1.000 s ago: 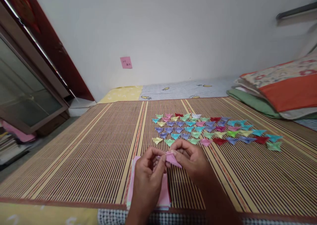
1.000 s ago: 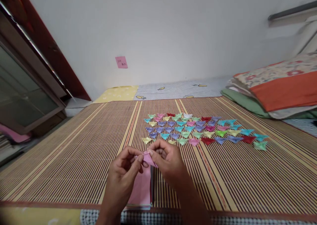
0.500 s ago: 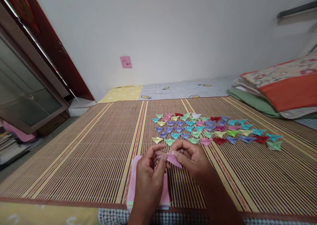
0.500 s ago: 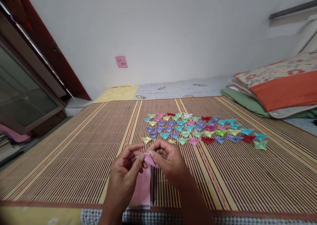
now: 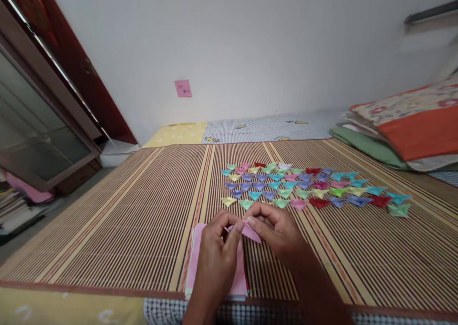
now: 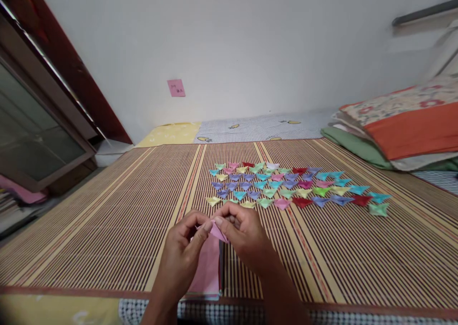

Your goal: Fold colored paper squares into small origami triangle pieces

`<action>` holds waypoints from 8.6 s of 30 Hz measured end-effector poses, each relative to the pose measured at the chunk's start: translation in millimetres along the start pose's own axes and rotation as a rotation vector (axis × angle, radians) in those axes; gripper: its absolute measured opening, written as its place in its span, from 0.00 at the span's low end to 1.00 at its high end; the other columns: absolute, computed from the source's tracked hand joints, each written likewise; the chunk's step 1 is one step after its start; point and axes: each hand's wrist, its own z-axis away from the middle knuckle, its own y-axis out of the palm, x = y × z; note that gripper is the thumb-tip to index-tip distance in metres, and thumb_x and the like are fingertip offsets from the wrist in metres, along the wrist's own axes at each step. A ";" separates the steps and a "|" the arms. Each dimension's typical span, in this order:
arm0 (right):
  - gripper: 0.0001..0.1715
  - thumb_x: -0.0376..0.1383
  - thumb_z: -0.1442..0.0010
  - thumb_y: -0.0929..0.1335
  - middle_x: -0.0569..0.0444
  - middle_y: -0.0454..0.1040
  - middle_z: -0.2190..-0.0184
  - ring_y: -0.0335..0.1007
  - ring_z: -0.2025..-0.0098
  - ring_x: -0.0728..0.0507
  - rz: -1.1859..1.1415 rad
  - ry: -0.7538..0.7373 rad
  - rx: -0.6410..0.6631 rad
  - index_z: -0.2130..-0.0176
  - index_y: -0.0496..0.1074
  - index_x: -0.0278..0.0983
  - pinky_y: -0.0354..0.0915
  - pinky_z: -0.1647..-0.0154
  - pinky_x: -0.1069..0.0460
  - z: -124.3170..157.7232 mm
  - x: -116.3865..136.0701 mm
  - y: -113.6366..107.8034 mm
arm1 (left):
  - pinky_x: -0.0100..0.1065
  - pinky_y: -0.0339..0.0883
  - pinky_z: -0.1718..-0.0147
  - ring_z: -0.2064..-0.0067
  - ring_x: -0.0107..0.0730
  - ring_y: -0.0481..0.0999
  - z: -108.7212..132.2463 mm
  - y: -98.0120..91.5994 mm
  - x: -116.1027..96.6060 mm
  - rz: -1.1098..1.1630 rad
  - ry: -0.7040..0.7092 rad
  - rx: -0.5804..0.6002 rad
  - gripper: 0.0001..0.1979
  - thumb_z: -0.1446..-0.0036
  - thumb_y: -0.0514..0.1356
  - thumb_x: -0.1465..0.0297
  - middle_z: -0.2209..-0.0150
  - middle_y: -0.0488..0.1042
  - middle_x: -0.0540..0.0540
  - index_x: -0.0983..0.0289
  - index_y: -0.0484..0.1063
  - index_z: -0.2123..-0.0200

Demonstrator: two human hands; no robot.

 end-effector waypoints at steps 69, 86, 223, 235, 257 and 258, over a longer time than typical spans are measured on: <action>0.14 0.39 0.33 0.68 0.60 0.66 0.76 0.63 0.73 0.49 0.156 -0.179 -0.165 0.71 0.71 0.38 0.59 0.72 0.53 -2.6 -13.1 4.4 | 0.31 0.69 0.68 0.70 0.33 0.76 -3.1 -3.8 5.1 0.292 -0.145 0.234 0.17 0.34 0.60 0.60 0.71 0.81 0.56 0.65 0.81 0.66; 0.10 0.41 0.33 0.70 0.61 0.70 0.78 0.68 0.77 0.49 -0.047 -0.112 -0.087 0.66 0.72 0.39 0.65 0.74 0.54 -0.9 -2.9 7.7 | 0.28 0.68 0.68 0.71 0.30 0.76 -4.4 3.6 6.0 0.390 -0.171 0.071 0.13 0.42 0.69 0.63 0.76 0.79 0.53 0.64 0.78 0.75; 0.12 0.43 0.41 0.73 0.59 0.70 0.76 0.64 0.74 0.49 -0.035 0.011 -0.152 0.69 0.74 0.37 0.61 0.73 0.53 -6.9 -14.4 -1.2 | 0.30 0.72 0.71 0.77 0.28 0.77 -10.3 6.9 21.9 0.692 -0.359 0.085 0.17 0.53 0.75 0.62 0.77 0.80 0.53 0.66 0.74 0.75; 0.12 0.39 0.37 0.71 0.58 0.70 0.76 0.65 0.73 0.48 0.118 -0.119 -0.214 0.72 0.73 0.38 0.62 0.71 0.53 -7.2 -12.7 4.5 | 0.26 0.66 0.74 0.76 0.26 0.75 -6.2 16.3 15.0 0.463 -0.306 0.010 0.17 0.49 0.73 0.63 0.79 0.75 0.48 0.64 0.69 0.75; 0.16 0.45 0.41 0.74 0.60 0.69 0.79 0.64 0.76 0.49 -0.116 -0.037 -0.199 0.73 0.72 0.38 0.63 0.73 0.55 -8.1 -13.0 7.0 | 0.31 0.52 0.74 0.74 0.29 0.62 -0.4 7.7 4.6 0.014 -0.055 0.137 0.18 0.35 0.57 0.65 0.78 0.62 0.47 0.61 0.63 0.78; 0.17 0.45 0.42 0.74 0.60 0.68 0.79 0.63 0.76 0.50 -0.147 -0.028 -0.210 0.74 0.72 0.37 0.63 0.73 0.55 -8.1 -14.1 7.7 | 0.31 0.53 0.74 0.74 0.29 0.63 -0.5 7.8 4.3 0.030 -0.056 0.151 0.17 0.35 0.58 0.64 0.78 0.63 0.47 0.61 0.64 0.77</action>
